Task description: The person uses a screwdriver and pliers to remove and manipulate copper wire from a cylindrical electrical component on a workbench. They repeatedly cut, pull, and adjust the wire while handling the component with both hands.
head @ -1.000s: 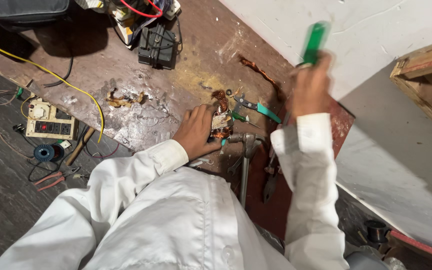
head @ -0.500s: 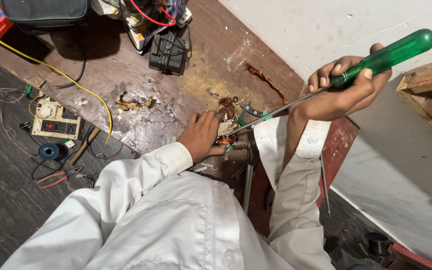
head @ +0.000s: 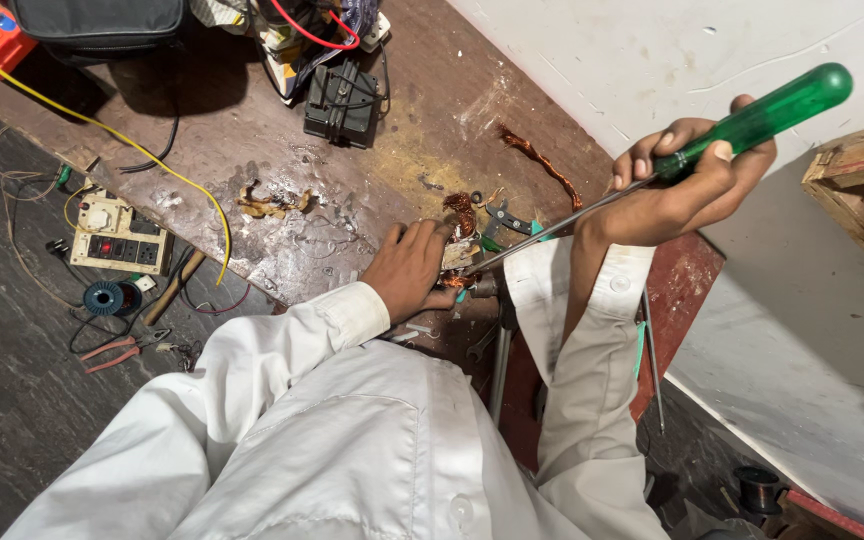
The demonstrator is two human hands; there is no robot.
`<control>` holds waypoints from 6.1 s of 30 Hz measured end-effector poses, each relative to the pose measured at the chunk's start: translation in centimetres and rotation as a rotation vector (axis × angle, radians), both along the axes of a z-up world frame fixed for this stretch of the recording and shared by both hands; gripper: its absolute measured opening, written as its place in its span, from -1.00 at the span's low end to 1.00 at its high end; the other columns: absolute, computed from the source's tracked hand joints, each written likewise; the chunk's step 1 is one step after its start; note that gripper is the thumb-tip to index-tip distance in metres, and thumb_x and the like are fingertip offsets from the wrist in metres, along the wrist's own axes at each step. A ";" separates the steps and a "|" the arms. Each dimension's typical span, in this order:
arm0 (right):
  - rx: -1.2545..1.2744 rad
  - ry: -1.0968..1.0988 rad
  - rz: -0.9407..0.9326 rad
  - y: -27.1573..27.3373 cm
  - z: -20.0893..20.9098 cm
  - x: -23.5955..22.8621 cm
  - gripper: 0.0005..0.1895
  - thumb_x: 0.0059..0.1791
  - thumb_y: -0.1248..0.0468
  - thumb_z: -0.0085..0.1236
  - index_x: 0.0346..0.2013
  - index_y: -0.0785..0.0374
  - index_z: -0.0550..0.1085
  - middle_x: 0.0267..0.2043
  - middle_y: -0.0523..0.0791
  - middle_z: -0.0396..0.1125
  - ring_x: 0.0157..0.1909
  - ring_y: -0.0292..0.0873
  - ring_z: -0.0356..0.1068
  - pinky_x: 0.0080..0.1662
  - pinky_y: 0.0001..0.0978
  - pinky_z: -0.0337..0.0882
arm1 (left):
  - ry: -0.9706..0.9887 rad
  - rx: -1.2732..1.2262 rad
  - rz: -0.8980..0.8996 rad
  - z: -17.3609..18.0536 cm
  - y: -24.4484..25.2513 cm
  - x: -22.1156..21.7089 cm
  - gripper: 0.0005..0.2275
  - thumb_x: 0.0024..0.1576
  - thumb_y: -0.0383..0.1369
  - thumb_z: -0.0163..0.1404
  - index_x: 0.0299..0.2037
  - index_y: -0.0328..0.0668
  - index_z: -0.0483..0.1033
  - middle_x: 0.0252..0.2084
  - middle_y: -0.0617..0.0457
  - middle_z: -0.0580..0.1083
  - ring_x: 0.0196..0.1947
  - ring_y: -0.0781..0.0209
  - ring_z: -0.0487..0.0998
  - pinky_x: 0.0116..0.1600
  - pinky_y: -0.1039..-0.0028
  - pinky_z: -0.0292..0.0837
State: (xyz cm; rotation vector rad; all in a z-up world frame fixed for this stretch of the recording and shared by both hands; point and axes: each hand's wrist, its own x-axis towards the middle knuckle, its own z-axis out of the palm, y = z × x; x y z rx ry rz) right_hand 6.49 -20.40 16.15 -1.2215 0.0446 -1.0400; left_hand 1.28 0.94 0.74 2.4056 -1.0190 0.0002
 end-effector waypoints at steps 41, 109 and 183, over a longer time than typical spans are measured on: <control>-0.085 0.736 0.463 6.1 0.0 1.1 -0.71 0.10 0.20 0.09 -0.48 0.14 0.28 -0.66 -0.26 0.14 -0.71 -0.35 0.10 -0.64 -0.43 0.14 | 0.228 0.078 0.007 1.2 -0.5 1.6 -0.19 -0.20 -0.20 0.37 0.20 -0.34 0.16 0.21 -0.18 0.23 0.25 -0.13 0.29 0.16 -0.25 0.26; -1.732 1.272 0.723 0.0 11.5 -12.4 -0.77 -0.06 0.09 0.10 -0.26 0.18 0.47 -0.36 -0.04 0.44 -0.35 0.06 0.47 -0.28 -0.02 0.42 | 0.103 0.175 -0.251 2.9 -5.7 4.6 -0.84 -0.01 -0.17 0.08 -0.40 0.01 0.65 -0.36 0.03 0.57 -0.15 0.09 0.56 -0.02 0.14 0.39; -0.354 1.302 0.357 -1.2 -15.0 -23.7 -0.59 -0.14 0.27 0.38 -0.01 0.33 0.61 -0.34 -0.09 0.56 -0.30 -0.29 0.46 -0.19 -0.42 0.45 | 0.621 -0.012 0.474 1.3 1.6 6.7 -0.09 -0.43 0.03 0.46 -0.05 -0.67 0.36 -0.19 -0.41 0.51 -0.21 -0.20 0.59 -0.06 0.24 0.57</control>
